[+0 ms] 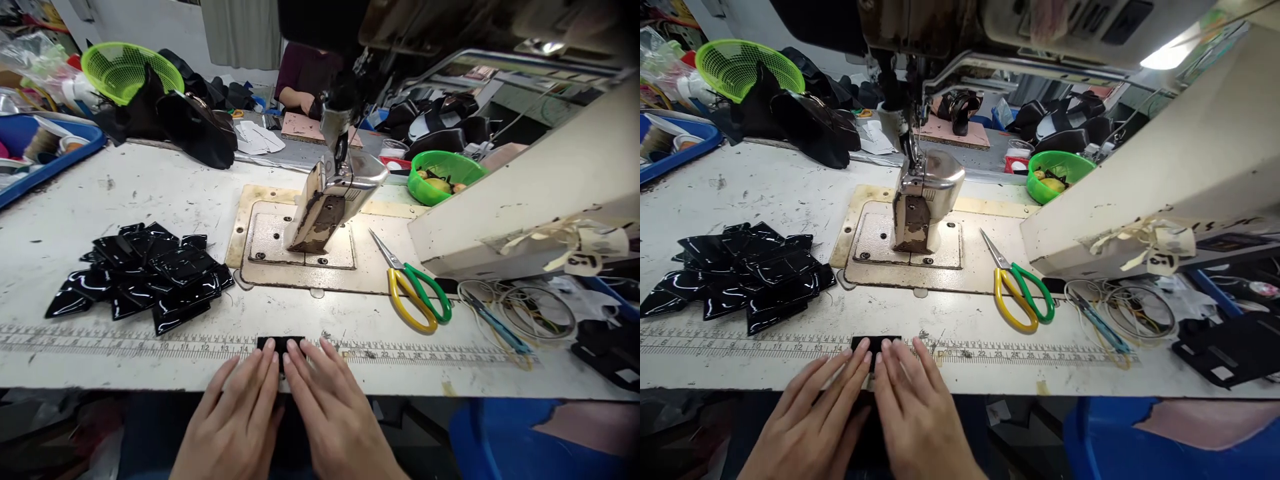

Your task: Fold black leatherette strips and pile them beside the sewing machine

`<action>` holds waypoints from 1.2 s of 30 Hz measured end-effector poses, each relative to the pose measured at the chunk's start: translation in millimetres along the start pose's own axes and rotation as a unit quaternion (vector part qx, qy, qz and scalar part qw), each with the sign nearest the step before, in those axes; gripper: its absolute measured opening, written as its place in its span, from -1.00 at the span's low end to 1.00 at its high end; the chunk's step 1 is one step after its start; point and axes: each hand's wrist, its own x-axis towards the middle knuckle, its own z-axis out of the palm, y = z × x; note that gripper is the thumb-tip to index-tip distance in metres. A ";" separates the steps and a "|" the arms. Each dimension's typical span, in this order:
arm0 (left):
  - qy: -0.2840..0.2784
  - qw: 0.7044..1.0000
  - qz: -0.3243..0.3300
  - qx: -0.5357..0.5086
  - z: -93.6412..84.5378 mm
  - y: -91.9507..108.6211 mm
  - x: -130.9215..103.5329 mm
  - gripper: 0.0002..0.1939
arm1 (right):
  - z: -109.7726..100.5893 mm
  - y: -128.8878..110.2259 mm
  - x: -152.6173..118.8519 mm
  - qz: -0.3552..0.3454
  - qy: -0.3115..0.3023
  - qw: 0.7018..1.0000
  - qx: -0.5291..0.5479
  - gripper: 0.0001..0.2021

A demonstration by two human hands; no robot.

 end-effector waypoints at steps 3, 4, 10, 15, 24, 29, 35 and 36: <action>-0.012 0.998 0.009 0.069 5.9 14.3 -4.4 -0.51 | 6.3 -15.0 -3.5 0.020 0.020 0.996 -0.085 -0.57; -0.019 0.995 0.022 0.094 7.6 16.4 -6.1 -0.48 | 8.0 -17.8 -4.2 0.026 0.022 0.995 -0.097 -0.57; -0.025 0.994 0.042 0.103 11.5 9.6 -10.3 -0.40 | 4.7 -12.0 -1.3 0.035 0.019 0.998 -0.052 -0.55; -0.023 0.999 0.026 0.038 13.8 3.4 -4.5 -0.37 | 4.9 -10.7 -0.3 0.053 0.007 0.999 -0.012 -0.49; -0.036 0.992 -0.007 -0.123 -0.1 -13.5 -1.0 -0.36 | 2.0 0.3 8.1 0.176 0.034 0.961 0.209 -0.41; -0.004 0.981 -0.084 -0.176 -4.5 -17.2 -15.6 -0.31 | -8.7 8.2 1.7 0.269 0.039 0.899 0.342 -0.47; -0.041 0.990 -0.037 -0.129 -6.2 -14.8 -8.8 -0.25 | -4.0 9.0 -4.3 0.185 0.030 0.946 0.265 -0.58; -0.049 0.993 -0.020 -0.101 -6.3 -12.8 -6.5 -0.22 | -3.9 8.3 -5.2 0.152 0.025 0.963 0.220 -0.59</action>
